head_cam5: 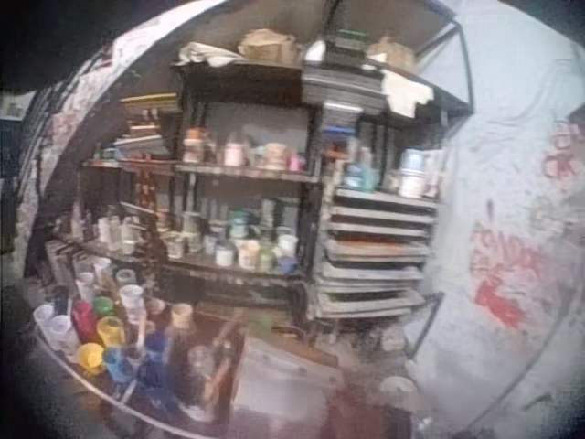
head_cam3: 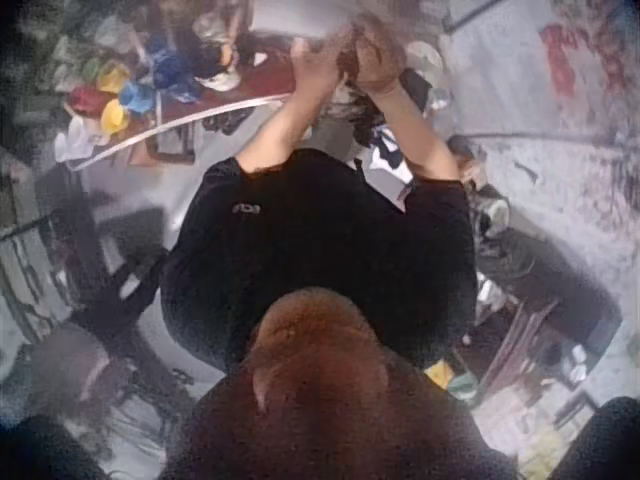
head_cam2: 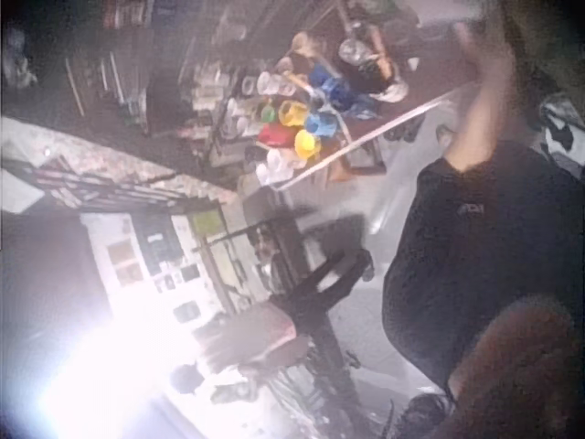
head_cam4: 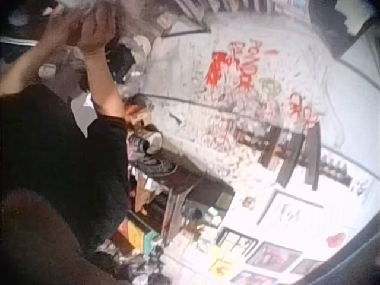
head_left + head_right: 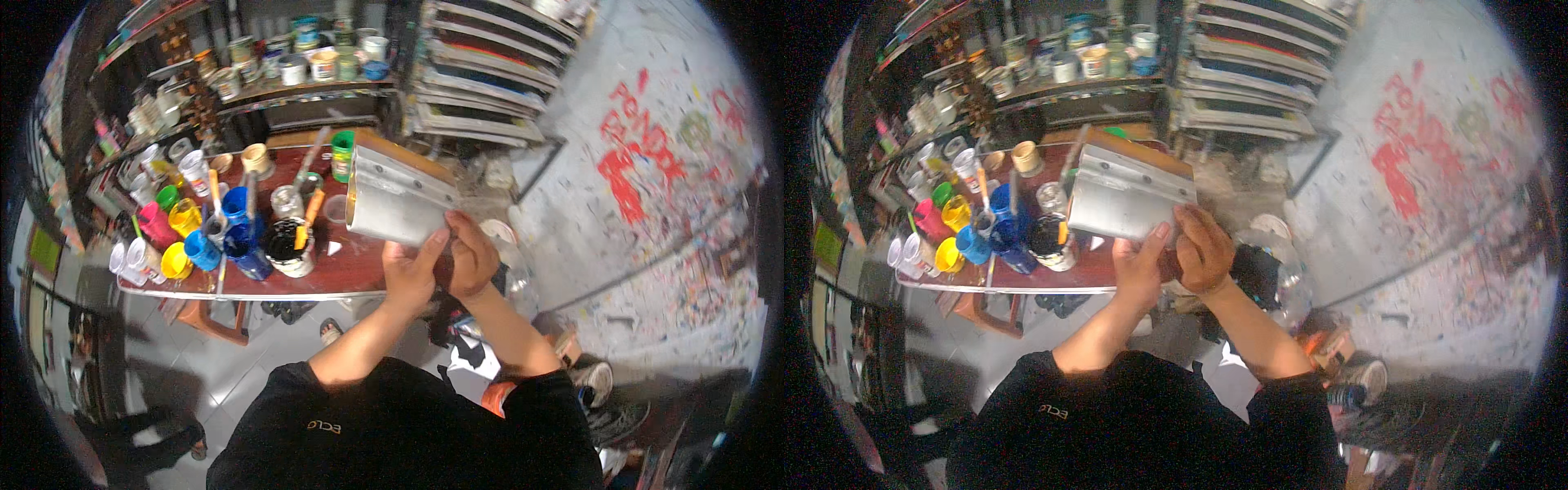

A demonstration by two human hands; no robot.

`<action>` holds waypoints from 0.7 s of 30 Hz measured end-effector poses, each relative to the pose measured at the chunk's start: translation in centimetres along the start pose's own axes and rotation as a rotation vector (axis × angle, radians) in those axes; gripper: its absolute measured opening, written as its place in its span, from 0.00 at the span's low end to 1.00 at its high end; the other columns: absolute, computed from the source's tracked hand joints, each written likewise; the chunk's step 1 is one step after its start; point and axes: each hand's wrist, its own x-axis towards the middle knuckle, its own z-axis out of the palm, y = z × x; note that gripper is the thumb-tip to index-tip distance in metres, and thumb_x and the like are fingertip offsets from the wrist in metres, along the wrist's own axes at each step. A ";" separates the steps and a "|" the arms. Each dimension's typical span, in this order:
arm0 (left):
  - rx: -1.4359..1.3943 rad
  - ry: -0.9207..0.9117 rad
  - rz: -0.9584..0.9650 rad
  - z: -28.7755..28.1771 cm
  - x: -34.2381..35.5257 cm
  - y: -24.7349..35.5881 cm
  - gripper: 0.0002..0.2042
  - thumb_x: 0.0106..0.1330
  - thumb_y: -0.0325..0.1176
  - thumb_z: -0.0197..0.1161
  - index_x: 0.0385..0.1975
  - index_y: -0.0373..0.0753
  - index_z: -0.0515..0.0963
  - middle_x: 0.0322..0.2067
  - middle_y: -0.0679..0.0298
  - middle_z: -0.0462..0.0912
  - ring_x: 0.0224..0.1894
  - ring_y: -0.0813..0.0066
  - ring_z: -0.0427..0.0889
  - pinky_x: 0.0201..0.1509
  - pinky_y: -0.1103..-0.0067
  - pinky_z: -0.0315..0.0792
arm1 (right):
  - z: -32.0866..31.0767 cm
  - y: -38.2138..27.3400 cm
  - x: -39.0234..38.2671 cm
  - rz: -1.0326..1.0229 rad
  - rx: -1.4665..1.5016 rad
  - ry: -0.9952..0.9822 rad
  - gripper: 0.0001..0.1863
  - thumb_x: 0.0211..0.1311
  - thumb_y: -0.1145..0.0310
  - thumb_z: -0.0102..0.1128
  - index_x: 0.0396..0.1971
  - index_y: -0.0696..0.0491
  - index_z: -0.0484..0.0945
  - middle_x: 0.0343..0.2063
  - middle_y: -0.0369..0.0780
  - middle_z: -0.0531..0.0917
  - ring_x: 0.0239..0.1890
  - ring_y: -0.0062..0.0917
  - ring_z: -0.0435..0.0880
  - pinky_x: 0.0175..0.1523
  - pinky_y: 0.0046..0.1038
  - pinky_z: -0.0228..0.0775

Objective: The person mixes various colored paints in plastic containers using a spatula and a small brush. They stir multiple containers including white, blue, pink, and yellow paints, occasionally moving between containers and tools.

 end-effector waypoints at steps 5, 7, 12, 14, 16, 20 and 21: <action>-0.015 -0.071 -0.338 0.9 -3.3 -3.0 0.14 0.59 0.23 0.56 0.46 0.35 0.70 0.44 0.62 0.76 0.45 0.75 0.75 0.50 0.78 0.69 | -9.5 -1.9 -3.2 0.218 -0.104 -0.319 0.14 0.43 0.71 0.62 0.32 0.55 0.71 0.45 0.47 0.76 0.43 0.41 0.79 0.44 0.34 0.75; -0.098 -0.159 -0.430 0.7 -3.8 -4.4 0.14 0.59 0.23 0.56 0.46 0.35 0.70 0.44 0.61 0.76 0.46 0.74 0.75 0.51 0.76 0.68 | -12.9 -2.4 -4.2 0.384 -0.080 -0.344 0.25 0.34 0.66 0.71 0.37 0.54 0.72 0.50 0.47 0.72 0.47 0.41 0.76 0.48 0.34 0.72; -0.073 -0.278 -0.510 2.3 -5.3 -7.0 0.18 0.56 0.20 0.57 0.48 0.33 0.69 0.45 0.61 0.76 0.46 0.72 0.75 0.51 0.76 0.69 | -17.8 -3.1 -5.3 0.671 -0.094 -0.247 0.37 0.29 0.63 0.76 0.44 0.56 0.69 0.52 0.49 0.68 0.52 0.44 0.70 0.52 0.38 0.67; 0.054 -0.350 -0.421 1.4 -5.7 -9.5 0.18 0.56 0.19 0.57 0.48 0.32 0.69 0.45 0.61 0.76 0.45 0.72 0.76 0.50 0.78 0.69 | -18.1 -3.5 -6.2 0.761 -0.080 -0.206 0.39 0.31 0.64 0.76 0.47 0.56 0.65 0.51 0.50 0.68 0.53 0.46 0.68 0.53 0.39 0.65; 0.253 -0.497 -0.262 1.5 -6.7 -9.3 0.18 0.56 0.19 0.58 0.49 0.32 0.69 0.47 0.61 0.75 0.45 0.73 0.76 0.50 0.78 0.69 | -18.5 -4.3 -8.3 0.922 -0.129 -0.236 0.37 0.33 0.69 0.74 0.48 0.54 0.64 0.50 0.49 0.68 0.51 0.44 0.70 0.52 0.38 0.66; 0.505 -0.534 -0.030 2.3 -6.5 -8.6 0.20 0.55 0.19 0.59 0.50 0.32 0.70 0.52 0.56 0.73 0.51 0.70 0.74 0.53 0.78 0.68 | -18.6 -4.2 -8.7 1.140 -0.057 -0.179 0.31 0.37 0.74 0.72 0.45 0.53 0.67 0.48 0.45 0.70 0.50 0.34 0.72 0.47 0.30 0.69; 0.572 -0.576 0.104 2.5 -6.3 -8.1 0.20 0.55 0.19 0.59 0.50 0.32 0.70 0.53 0.55 0.72 0.52 0.70 0.74 0.54 0.78 0.68 | -18.6 -4.1 -8.6 1.200 -0.031 -0.165 0.30 0.38 0.75 0.71 0.45 0.54 0.68 0.48 0.44 0.70 0.49 0.32 0.72 0.46 0.29 0.69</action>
